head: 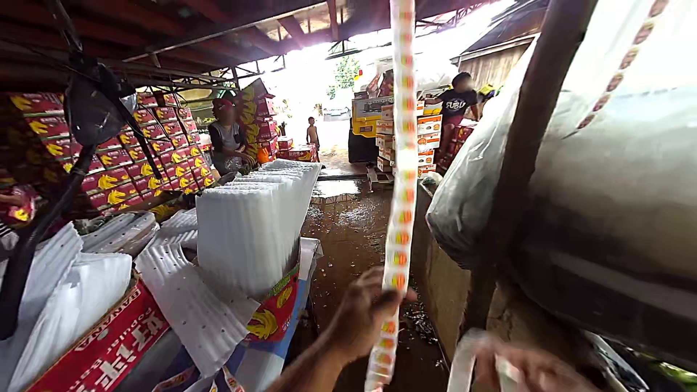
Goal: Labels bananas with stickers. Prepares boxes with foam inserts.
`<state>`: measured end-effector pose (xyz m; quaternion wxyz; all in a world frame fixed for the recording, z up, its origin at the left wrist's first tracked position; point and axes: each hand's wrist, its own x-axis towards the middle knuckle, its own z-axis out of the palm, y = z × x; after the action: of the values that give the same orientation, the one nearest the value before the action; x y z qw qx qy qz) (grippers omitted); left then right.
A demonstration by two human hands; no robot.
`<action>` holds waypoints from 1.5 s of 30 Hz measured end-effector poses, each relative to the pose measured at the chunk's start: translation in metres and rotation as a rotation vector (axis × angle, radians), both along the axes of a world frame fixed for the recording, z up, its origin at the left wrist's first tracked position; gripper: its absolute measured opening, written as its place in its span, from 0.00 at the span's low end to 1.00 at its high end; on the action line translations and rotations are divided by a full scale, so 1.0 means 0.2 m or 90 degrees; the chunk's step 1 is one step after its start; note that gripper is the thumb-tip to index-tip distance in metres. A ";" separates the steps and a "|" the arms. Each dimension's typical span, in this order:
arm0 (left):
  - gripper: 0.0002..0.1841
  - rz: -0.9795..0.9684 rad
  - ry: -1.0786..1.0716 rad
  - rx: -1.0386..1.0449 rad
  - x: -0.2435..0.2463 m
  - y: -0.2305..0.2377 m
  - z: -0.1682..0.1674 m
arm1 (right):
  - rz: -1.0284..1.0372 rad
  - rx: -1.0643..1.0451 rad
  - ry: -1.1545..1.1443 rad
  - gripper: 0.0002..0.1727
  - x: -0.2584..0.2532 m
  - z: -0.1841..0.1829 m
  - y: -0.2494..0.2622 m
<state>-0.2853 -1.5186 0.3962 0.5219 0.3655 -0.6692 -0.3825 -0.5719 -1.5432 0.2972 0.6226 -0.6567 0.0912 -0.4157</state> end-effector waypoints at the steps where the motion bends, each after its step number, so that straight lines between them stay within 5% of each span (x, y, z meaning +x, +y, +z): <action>1: 0.14 0.017 -0.031 0.007 -0.01 0.05 -0.12 | -0.066 -0.020 -0.031 0.24 0.03 0.21 -0.11; 6: 0.10 0.028 -0.107 -0.046 -0.12 0.24 -0.61 | -0.257 -0.079 -0.008 0.30 0.41 0.97 -0.45; 11: 0.12 -0.015 -0.401 0.107 -0.04 0.30 -0.74 | -0.340 -0.024 0.012 0.15 0.67 1.21 -0.51; 13: 0.16 -0.089 -0.637 0.211 0.04 0.27 -0.60 | -0.386 -0.052 0.038 0.06 0.70 1.13 -0.47; 15: 0.12 -0.042 -0.736 0.149 0.09 0.23 -0.34 | -0.420 -0.123 0.078 0.05 0.67 0.97 -0.44; 17: 0.10 0.152 -0.720 -0.047 0.10 0.17 0.03 | -0.438 -0.176 0.088 0.05 0.64 0.78 -0.38; 19: 0.10 0.344 -0.652 -0.380 0.05 0.02 0.31 | -0.450 -0.166 0.078 0.05 0.63 0.62 -0.29; 21: 0.15 0.326 -0.663 -0.533 0.00 -0.14 0.51 | -0.480 -0.155 0.072 0.05 0.64 0.52 -0.20; 24: 0.19 0.193 -0.831 -0.442 -0.05 -0.29 0.68 | -0.549 -0.192 0.080 0.07 0.62 0.39 -0.10; 31: 0.09 -0.007 -0.857 -0.168 -0.07 -0.39 0.79 | -0.616 -0.215 0.092 0.09 0.56 0.28 -0.04; 34: 0.09 0.006 -0.840 -0.145 -0.07 -0.37 0.76 | -0.609 -0.209 0.076 0.09 0.59 0.27 -0.02; 38: 0.10 0.102 -0.656 -0.118 0.03 -0.38 0.70 | -0.557 -0.206 0.048 0.07 0.66 0.21 0.00; 42: 0.10 0.345 -0.499 -0.164 0.22 -0.30 0.73 | -0.399 -0.125 0.086 0.04 0.83 0.04 0.15; 45: 0.29 0.364 -0.485 -0.222 0.29 0.12 0.56 | -0.082 -0.055 0.148 0.05 0.98 0.05 0.43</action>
<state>-0.2269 -1.4950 0.5078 0.3777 0.5550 -0.7392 0.0536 -0.3752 -1.4569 0.3075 0.5508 -0.7194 0.1866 -0.3799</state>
